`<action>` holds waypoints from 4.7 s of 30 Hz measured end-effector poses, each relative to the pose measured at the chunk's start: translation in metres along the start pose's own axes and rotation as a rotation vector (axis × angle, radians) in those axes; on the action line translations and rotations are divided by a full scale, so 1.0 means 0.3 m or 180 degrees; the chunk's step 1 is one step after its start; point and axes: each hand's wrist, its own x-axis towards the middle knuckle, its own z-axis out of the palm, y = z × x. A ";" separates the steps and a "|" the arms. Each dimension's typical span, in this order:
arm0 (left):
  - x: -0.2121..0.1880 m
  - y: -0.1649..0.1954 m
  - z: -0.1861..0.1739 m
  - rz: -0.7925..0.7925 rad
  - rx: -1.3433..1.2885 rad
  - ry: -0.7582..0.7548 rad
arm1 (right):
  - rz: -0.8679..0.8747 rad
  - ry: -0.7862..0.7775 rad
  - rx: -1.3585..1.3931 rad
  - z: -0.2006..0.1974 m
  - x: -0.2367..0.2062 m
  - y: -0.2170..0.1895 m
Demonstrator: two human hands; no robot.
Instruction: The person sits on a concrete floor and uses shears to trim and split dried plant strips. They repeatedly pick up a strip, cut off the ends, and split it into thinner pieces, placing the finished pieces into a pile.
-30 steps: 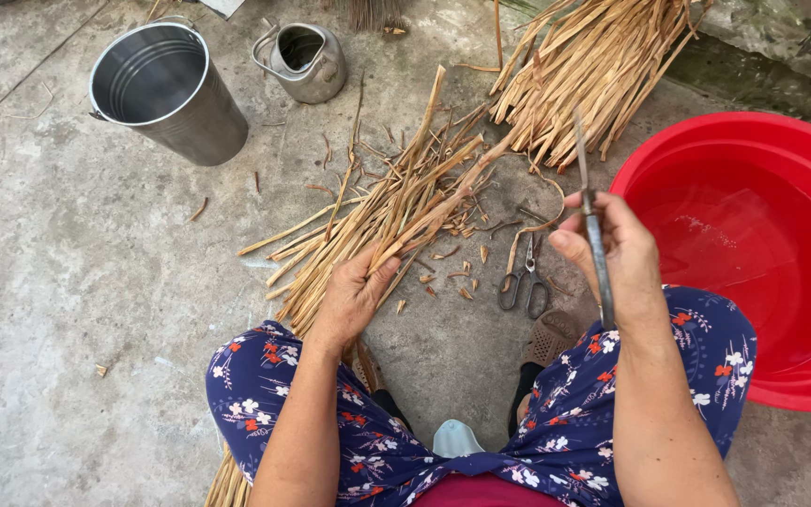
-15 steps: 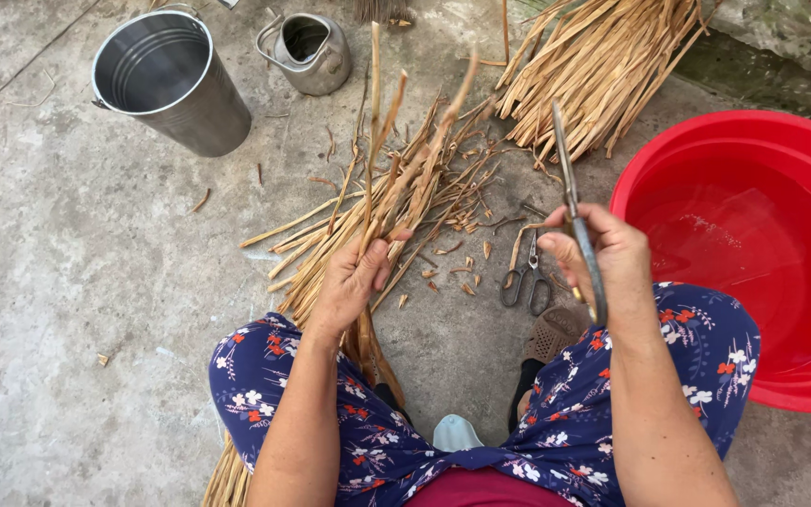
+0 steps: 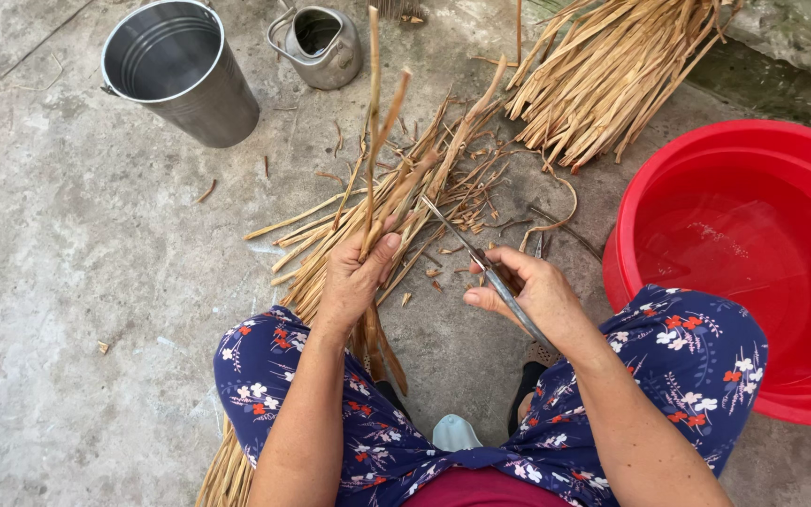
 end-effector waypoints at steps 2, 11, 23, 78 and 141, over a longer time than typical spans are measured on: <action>-0.007 -0.002 -0.005 -0.0081 0.0639 0.0080 | 0.0000 -0.0019 0.0060 -0.001 -0.001 -0.009; -0.019 0.056 0.012 0.0594 0.1304 -0.0311 | -0.0036 0.0058 0.0294 0.001 0.009 0.008; 0.006 -0.016 0.034 -0.0087 0.0023 -0.0027 | 0.0088 0.0468 0.1262 0.019 0.028 0.044; -0.664 -0.484 -0.387 -0.1132 -0.3904 0.5410 | -0.0643 0.0340 0.2054 -0.215 -0.016 0.063; 0.061 0.351 -0.128 -0.1815 0.1866 -0.1688 | -0.2195 0.0435 0.0219 0.087 0.083 -0.102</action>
